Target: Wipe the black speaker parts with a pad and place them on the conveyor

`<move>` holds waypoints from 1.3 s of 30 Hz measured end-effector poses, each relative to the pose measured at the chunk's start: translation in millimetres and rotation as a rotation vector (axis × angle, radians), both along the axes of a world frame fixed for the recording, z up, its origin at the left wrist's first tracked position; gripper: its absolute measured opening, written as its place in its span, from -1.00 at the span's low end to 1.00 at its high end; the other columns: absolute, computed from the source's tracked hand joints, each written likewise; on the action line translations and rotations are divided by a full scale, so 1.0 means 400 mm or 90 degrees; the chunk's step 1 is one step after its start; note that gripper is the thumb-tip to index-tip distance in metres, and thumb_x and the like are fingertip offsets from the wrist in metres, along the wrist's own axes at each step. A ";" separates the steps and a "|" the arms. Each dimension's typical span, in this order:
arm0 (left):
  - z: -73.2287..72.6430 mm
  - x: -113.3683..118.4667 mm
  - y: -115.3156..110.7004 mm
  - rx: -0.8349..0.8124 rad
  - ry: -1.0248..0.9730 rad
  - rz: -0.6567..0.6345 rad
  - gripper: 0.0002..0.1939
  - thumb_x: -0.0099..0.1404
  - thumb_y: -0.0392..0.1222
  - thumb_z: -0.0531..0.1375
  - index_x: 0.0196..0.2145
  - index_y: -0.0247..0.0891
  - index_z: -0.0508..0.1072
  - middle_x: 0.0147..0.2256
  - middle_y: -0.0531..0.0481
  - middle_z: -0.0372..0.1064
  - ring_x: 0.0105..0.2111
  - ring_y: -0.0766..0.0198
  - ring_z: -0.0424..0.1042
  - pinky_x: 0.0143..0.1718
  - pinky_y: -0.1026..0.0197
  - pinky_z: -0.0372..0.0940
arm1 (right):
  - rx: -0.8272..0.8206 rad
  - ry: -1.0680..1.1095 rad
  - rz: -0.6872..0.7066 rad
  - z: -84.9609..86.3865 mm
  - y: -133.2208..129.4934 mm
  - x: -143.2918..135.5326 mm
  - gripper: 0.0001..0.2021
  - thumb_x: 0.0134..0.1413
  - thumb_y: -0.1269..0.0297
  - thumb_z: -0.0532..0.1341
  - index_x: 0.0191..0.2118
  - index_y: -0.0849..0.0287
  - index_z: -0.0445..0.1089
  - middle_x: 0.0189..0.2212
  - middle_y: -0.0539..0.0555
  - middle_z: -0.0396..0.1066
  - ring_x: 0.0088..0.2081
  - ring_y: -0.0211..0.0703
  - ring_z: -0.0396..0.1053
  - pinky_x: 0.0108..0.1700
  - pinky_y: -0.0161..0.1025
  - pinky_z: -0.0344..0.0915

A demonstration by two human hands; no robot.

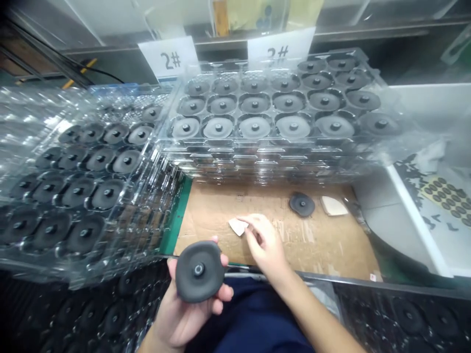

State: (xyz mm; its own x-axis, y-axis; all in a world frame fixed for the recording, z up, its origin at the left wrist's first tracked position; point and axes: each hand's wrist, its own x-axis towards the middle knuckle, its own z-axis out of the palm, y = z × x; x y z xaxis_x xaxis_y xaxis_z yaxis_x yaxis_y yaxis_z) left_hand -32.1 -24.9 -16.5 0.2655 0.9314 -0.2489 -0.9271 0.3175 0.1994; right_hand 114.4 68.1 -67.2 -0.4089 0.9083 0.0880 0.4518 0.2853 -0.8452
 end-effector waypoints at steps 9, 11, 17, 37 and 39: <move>-0.007 -0.010 -0.009 -0.071 0.163 0.127 -0.57 0.21 -0.03 0.12 0.05 -0.08 0.30 0.01 -0.03 0.36 0.07 0.09 0.25 0.12 0.09 0.09 | 0.378 -0.043 0.278 0.159 -0.089 -0.047 -0.51 0.15 0.04 0.07 0.13 0.19 0.16 0.07 0.08 0.29 0.17 0.09 0.03 0.20 0.12 -0.17; -0.006 -0.016 -0.015 -0.072 0.158 0.137 -0.58 0.24 -0.05 0.10 0.06 -0.07 0.29 0.01 -0.03 0.36 0.05 0.08 0.28 0.11 0.09 0.11 | 0.403 0.008 0.306 0.145 -0.114 -0.051 -0.63 0.17 0.15 0.08 0.06 0.16 0.24 -0.02 0.00 0.38 0.16 0.02 0.07 0.23 0.08 -0.22; 0.000 -0.028 -0.028 -0.011 0.168 0.170 -0.61 0.25 0.01 0.04 0.03 0.00 0.28 0.00 -0.03 0.35 -0.07 -0.05 0.39 -0.10 0.04 0.32 | 0.149 0.072 0.073 0.077 -0.153 0.065 -0.72 0.14 0.46 0.05 -0.06 0.07 0.31 -0.29 0.03 0.46 -0.15 -0.15 0.37 -0.03 -0.14 0.24; -0.005 0.029 -0.159 0.311 1.034 0.186 0.03 0.05 -0.19 0.30 0.22 -0.03 -0.37 0.02 -0.10 0.24 0.02 0.12 0.26 0.07 0.03 0.13 | -0.144 0.267 0.132 0.155 -0.228 0.097 -0.73 0.02 0.43 0.24 -0.14 -0.02 0.41 -0.29 0.00 0.40 -0.22 -0.21 0.33 -0.15 -0.29 0.25; -0.003 0.030 -0.177 0.294 1.024 0.159 0.01 0.04 -0.13 0.30 0.22 0.00 -0.33 0.03 -0.07 0.24 0.02 0.11 0.26 0.06 0.04 0.14 | -0.297 0.334 0.132 0.156 -0.230 0.085 -0.77 -0.09 0.45 0.31 -0.24 0.06 0.47 -0.39 0.00 0.42 -0.29 -0.22 0.34 -0.18 -0.30 0.23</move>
